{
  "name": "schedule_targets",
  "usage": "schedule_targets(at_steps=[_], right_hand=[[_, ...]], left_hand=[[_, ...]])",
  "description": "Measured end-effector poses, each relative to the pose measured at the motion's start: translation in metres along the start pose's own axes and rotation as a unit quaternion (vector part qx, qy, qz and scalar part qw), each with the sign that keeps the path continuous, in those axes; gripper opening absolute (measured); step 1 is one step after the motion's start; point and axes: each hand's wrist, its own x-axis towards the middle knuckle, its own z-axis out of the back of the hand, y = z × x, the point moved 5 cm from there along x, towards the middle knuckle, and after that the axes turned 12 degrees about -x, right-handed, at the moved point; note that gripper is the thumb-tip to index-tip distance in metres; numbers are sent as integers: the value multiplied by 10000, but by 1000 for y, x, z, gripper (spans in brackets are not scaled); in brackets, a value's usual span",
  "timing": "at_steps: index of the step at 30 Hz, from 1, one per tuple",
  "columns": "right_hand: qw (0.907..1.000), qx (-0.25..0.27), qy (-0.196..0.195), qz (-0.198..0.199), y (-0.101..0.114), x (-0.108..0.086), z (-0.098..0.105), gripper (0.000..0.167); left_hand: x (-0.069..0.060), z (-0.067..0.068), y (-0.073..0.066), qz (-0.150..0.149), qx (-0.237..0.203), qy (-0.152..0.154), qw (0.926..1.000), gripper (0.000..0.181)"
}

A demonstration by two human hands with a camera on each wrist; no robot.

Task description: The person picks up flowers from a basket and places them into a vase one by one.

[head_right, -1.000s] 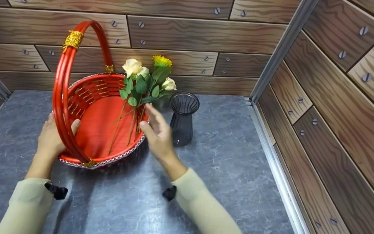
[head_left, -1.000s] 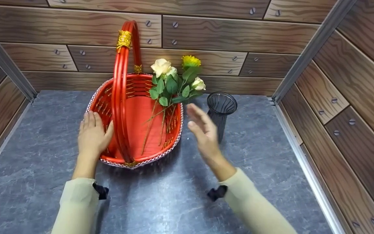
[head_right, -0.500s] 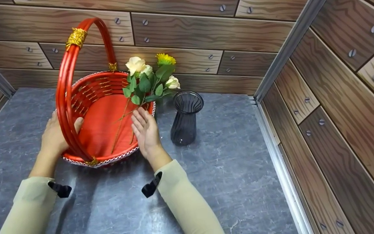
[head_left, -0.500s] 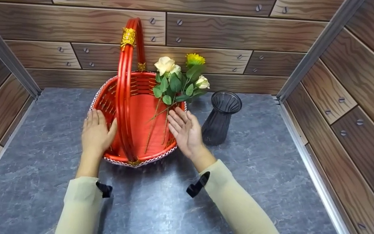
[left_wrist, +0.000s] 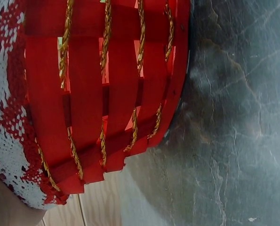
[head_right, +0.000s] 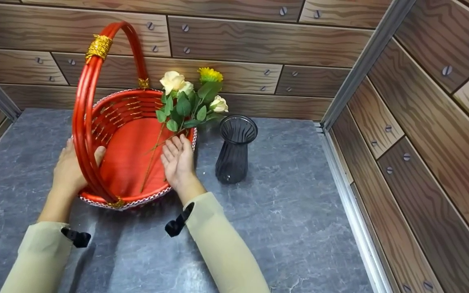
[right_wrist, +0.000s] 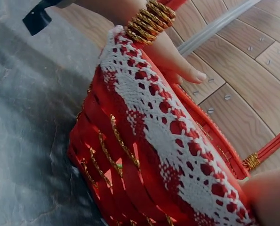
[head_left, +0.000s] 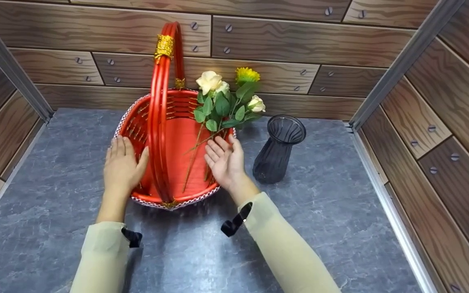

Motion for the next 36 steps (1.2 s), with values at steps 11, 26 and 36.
schedule_targets(at_steps=[11, 26, 36], right_hand=[[9981, 473, -120, -367, -8, 22, -3, 72], [9961, 197, -486, -715, -15, 40, -4, 71], [9926, -2, -821, -897, -21, 49, -1, 67]], left_hand=[[0, 3, 1, 50, -72, 14, 10000, 90], [2, 2, 2, 101, -128, 19, 9999, 92], [1, 0, 1, 161, -142, 81, 9997, 90]])
